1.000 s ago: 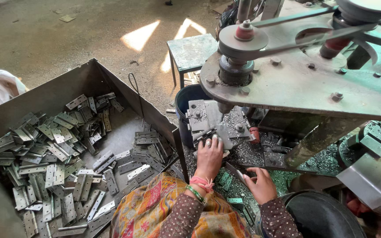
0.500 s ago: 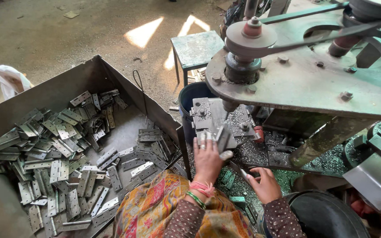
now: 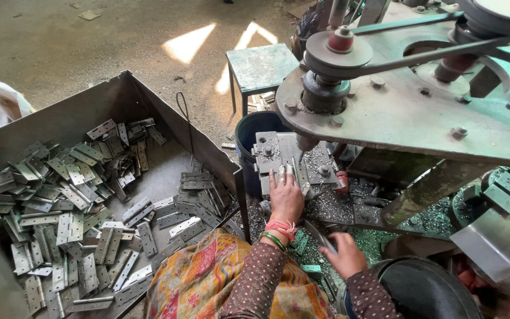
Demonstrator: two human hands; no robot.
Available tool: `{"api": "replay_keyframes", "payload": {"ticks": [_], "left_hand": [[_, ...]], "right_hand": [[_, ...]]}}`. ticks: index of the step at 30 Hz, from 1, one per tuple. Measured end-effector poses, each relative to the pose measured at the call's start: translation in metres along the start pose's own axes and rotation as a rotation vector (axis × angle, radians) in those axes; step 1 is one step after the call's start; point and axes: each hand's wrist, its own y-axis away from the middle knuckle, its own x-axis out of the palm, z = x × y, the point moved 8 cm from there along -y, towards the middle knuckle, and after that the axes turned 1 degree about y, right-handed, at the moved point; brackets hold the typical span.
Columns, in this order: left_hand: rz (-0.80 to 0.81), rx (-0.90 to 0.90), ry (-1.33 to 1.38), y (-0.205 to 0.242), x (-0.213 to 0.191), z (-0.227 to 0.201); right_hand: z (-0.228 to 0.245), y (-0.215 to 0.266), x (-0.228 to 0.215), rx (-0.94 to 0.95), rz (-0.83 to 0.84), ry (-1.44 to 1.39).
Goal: The person repeatedly picks up metal hinge pieces from a bin, places them into a manual punching machine, and operates the lever to process them. The processed pieces are then dropped back into the bin.
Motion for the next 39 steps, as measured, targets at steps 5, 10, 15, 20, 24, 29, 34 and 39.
{"api": "replay_keyframes", "payload": {"ticks": [5, 10, 15, 20, 24, 29, 34, 39], "left_hand": [[-0.135, -0.003, 0.077, 0.005, -0.011, 0.002], [-0.139, 0.022, -0.045, 0.011, -0.011, -0.001], [0.021, 0.011, 0.043, -0.007, 0.002, 0.002], [-0.050, -0.014, 0.088, -0.011, -0.002, 0.005], [-0.160, 0.015, 0.000, 0.020, -0.003, 0.001], [-0.042, 0.014, 0.045, -0.010, 0.001, 0.011], [-0.072, 0.020, 0.028, -0.022, -0.001, 0.012], [-0.141, 0.016, 0.013, 0.001, 0.001, 0.010]], "right_hand": [[-0.018, -0.001, 0.061, -0.115, -0.065, 0.076], [-0.029, -0.012, 0.067, 0.021, 0.219, -0.042], [-0.017, -0.023, 0.032, -0.031, 0.193, 0.188], [-0.023, 0.000, 0.056, -0.062, -0.028, 0.000], [-0.022, 0.004, 0.066, -0.130, -0.006, -0.091], [-0.020, -0.030, 0.030, 0.026, 0.237, 0.121], [-0.019, -0.009, 0.045, -0.022, 0.097, -0.050], [-0.028, 0.003, 0.063, -0.117, -0.097, -0.005]]}}
